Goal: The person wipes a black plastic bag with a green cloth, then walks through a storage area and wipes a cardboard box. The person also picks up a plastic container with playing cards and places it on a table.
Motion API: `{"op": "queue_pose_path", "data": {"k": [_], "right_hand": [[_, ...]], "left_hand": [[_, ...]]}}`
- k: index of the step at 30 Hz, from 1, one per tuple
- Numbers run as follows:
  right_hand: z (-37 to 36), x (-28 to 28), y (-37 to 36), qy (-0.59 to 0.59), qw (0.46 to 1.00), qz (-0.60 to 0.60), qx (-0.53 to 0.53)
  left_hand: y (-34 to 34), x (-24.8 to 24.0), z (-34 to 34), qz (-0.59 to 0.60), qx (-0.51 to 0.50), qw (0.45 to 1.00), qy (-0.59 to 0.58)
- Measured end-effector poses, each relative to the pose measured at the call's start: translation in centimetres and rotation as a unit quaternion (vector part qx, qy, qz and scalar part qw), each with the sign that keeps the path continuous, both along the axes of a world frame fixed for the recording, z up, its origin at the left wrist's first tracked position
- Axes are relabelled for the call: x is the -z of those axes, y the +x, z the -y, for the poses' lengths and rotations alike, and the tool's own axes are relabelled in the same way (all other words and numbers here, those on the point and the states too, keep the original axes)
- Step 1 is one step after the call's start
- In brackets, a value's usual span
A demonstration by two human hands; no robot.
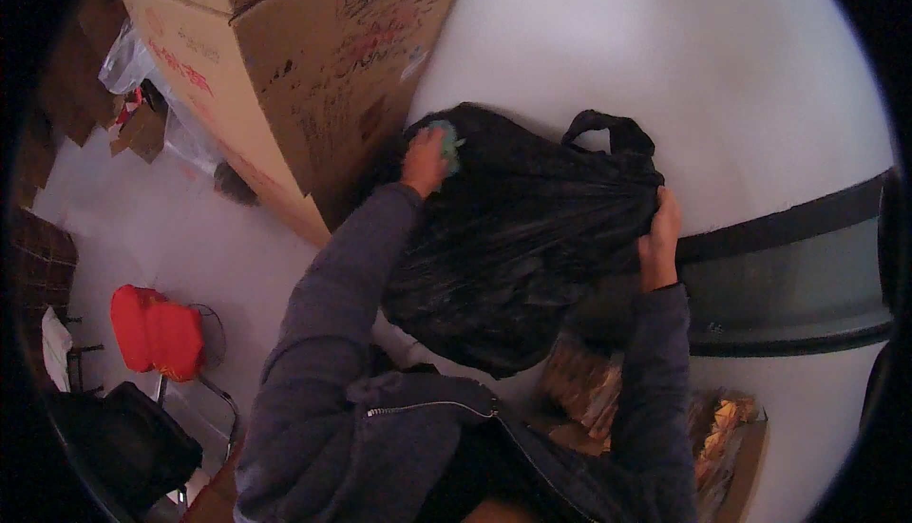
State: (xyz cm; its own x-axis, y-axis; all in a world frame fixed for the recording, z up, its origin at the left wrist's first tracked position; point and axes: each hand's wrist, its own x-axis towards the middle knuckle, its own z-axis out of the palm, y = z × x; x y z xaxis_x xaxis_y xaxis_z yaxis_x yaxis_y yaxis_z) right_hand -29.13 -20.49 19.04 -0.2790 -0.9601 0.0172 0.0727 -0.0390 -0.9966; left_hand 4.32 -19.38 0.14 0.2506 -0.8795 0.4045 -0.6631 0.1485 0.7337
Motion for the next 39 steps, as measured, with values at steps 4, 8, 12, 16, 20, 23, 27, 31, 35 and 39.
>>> {"op": "queue_pose_path", "data": {"k": [4,8,12,16,20,23,27,31,35,39], "right_hand": [[-0.4,-0.6,0.3,-0.011,0.999,-0.03,0.006],[-0.7,-0.9,0.7,-0.011,0.999,-0.047,0.005],[-1.1,-1.0,1.7,-0.05,0.995,-0.083,0.026],[-1.8,-1.1,2.3,-0.031,0.995,-0.091,0.038],[-1.3,-0.6,2.1,-0.01,0.996,-0.076,0.035],[-0.2,0.0,1.8,-0.022,0.995,-0.089,0.029],[0.8,0.3,2.2,0.021,0.996,-0.084,0.023],[1.4,-0.3,3.5,0.057,0.994,-0.081,0.044],[0.8,-1.3,3.8,0.023,0.993,-0.105,-0.045],[0.6,-1.8,2.9,-0.009,0.985,-0.123,-0.119]], "left_hand": [[-5.3,-5.1,-0.4,-0.007,0.206,0.959,-0.196],[-8.0,-6.5,-0.2,0.139,0.361,0.877,-0.286],[-4.6,-2.4,2.7,0.146,0.295,0.912,-0.244],[1.2,3.1,5.6,0.285,0.195,0.936,-0.068],[5.8,6.6,5.8,0.359,0.028,0.926,0.11],[6.9,6.4,4.7,0.247,-0.067,0.948,0.189],[6.3,1.7,2.5,0.023,0.019,0.998,0.051],[0.8,-5.8,-1.2,-0.054,0.067,0.988,-0.126],[-7.1,-11.0,-8.5,-0.049,0.137,0.967,-0.211],[-14.3,-12.0,-12.6,0.047,0.218,0.956,-0.19]]}}
